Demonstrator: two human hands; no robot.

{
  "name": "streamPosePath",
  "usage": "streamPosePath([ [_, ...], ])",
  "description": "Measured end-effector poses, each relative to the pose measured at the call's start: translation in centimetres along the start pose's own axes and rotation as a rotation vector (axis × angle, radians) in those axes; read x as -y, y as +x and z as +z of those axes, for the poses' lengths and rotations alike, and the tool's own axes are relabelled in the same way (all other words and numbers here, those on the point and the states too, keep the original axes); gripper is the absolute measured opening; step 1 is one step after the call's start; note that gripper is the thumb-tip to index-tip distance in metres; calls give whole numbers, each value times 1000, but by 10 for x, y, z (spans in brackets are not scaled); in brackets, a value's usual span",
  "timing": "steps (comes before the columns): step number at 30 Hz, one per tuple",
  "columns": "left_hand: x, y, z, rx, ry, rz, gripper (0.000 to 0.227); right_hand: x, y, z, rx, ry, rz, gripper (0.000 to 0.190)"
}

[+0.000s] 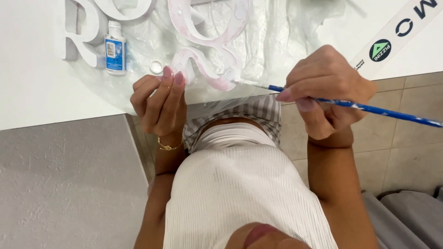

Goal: Painting decorative foam letters with white paint using a brush.

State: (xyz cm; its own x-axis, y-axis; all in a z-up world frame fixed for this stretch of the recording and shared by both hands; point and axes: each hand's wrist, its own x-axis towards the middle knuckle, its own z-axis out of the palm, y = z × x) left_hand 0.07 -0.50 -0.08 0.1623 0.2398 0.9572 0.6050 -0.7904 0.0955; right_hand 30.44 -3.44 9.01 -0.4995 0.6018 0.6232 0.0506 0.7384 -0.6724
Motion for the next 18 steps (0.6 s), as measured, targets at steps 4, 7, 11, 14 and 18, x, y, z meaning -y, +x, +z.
streamPosePath([
  [4,-3,-1,-2,14,-1,-35,36,-25,-3,12,-269,-29,-236,22],
  [7,-2,-4,-4,18,-11,-84,33,-21,-10,21,-464,-15,-237,32],
  [11,-1,-5,-4,19,-31,-77,31,-20,-16,37,-411,79,-191,28],
  [14,-2,-6,-5,22,-45,-72,28,-27,-11,37,-418,77,-209,23],
  [18,-3,-6,-5,19,-43,-79,28,-37,3,30,-429,35,-259,24],
])
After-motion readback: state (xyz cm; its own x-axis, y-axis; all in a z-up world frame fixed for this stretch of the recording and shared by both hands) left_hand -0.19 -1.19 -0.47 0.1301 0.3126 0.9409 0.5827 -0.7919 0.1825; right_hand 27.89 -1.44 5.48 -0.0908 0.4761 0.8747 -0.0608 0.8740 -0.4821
